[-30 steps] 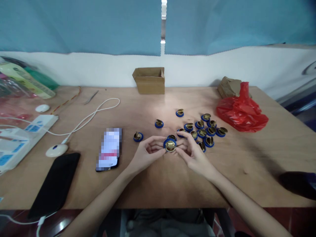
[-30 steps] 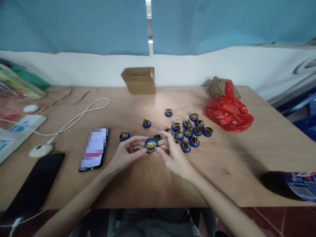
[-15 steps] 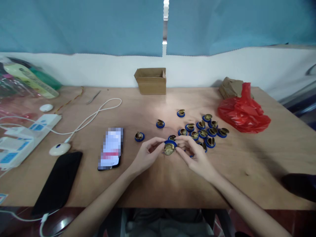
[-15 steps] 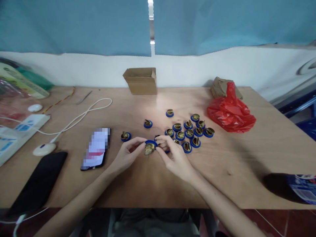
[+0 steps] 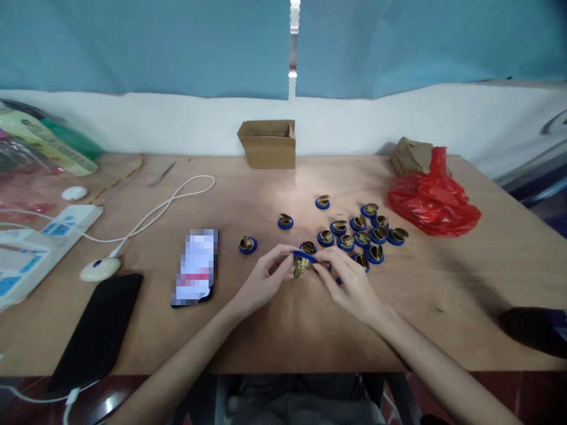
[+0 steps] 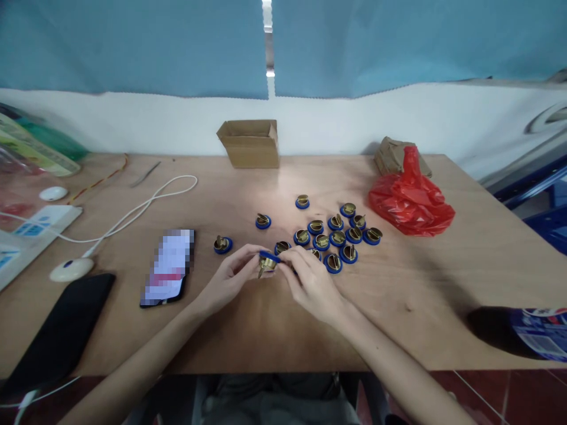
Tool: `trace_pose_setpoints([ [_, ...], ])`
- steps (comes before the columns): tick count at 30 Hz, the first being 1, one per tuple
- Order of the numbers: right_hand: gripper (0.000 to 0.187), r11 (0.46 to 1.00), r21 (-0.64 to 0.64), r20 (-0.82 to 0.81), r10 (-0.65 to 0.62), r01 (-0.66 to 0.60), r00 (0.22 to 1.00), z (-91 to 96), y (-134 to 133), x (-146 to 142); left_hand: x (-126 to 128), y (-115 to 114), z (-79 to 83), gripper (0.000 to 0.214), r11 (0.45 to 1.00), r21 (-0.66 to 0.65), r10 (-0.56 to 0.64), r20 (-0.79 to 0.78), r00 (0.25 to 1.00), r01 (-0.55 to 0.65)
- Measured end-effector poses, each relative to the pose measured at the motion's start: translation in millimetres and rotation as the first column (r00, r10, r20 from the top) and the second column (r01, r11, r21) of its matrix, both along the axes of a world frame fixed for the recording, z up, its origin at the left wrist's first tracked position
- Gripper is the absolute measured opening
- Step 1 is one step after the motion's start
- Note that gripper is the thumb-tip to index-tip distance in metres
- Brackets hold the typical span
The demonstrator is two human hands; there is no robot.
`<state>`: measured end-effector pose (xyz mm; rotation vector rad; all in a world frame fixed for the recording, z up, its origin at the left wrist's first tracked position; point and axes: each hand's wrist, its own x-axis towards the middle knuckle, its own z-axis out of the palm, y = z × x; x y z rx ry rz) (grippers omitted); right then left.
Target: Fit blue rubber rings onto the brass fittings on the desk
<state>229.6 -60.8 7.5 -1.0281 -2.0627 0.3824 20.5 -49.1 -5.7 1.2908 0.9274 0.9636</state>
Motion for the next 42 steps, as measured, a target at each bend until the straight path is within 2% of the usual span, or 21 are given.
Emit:
trace_pose_setpoints([
  [3, 0.016, 0.993, 0.115, 0.051, -0.006, 0.000, 0.999, -4.7, -1, 1, -1, 0, 0.6, 0.029, 0.999, -0.027, -0.024, 0.028, 0.999, 0.024],
  [5, 0.019, 0.990, 0.144, 0.061, -0.008, -0.001, 0.998, -7.1, -1, 2, -1, 0, -1.1, 0.029, 0.999, -0.014, -0.029, 0.047, 0.998, 0.030],
  [10, 0.022, 0.986, 0.165, 0.085, 0.002, -0.016, 0.996, -10.1, -1, 3, 3, 0, -7.5, 0.042, 0.997, 0.071, -0.045, 0.127, 0.991, 0.036],
  [15, 0.026, 0.991, 0.111, 0.017, 0.069, -0.071, 0.997, -5.4, -3, 2, 3, -2, -4.8, 0.045, 0.991, 0.135, 0.003, 0.080, 0.997, -0.013],
  [20, 0.018, 0.992, 0.007, -0.095, -0.127, 0.128, 0.987, 7.9, -1, 4, 1, -3, -6.5, 0.055, 0.976, 0.180, 0.121, 0.017, 0.992, -0.122],
  [23, 0.015, 0.973, 0.026, -0.082, -0.226, 0.229, 0.971, 15.4, 3, 7, 1, -2, -9.2, 0.062, 0.963, 0.193, 0.188, 0.018, 0.982, -0.188],
  [26, 0.014, 0.958, 0.051, -0.056, -0.280, 0.283, 0.958, 18.1, 6, 10, 2, -1, -8.9, 0.054, 0.958, 0.203, 0.203, 0.029, 0.979, -0.205],
  [29, 0.011, 0.948, 0.017, 0.005, -0.317, 0.317, 0.948, 16.1, 7, 12, 2, -1, -6.2, 0.041, 0.952, 0.240, 0.199, -0.010, 0.980, -0.191],
  [33, 0.011, 0.942, -0.016, 0.063, -0.335, 0.336, 0.940, 13.0, 9, 14, -2, -3, -3.0, 0.040, 0.875, 0.409, 0.346, -0.154, 0.926, -0.259],
  [35, 0.014, 0.949, -0.002, 0.046, -0.314, 0.314, 0.948, 13.8, 10, 15, -5, -3, -2.0, 0.038, 0.820, 0.529, 0.399, -0.255, 0.881, -0.218],
  [39, 0.026, 0.960, 0.067, -0.011, -0.271, 0.272, 0.962, 17.5, 14, 16, -11, -3, -1.5, 0.037, 0.672, 0.740, 0.388, -0.376, 0.841, 0.021],
  [41, 0.023, 0.960, 0.055, -0.014, -0.274, 0.274, 0.962, 18.1, 15, 18, -11, -4, -2.6, 0.042, 0.617, 0.772, 0.337, -0.436, 0.834, 0.154],
  [42, 0.021, 0.959, 0.036, -0.011, -0.280, 0.280, 0.960, 18.0, 15, 19, -11, -5, -3.5, 0.045, 0.610, 0.764, 0.309, -0.475, 0.824, 0.212],
])
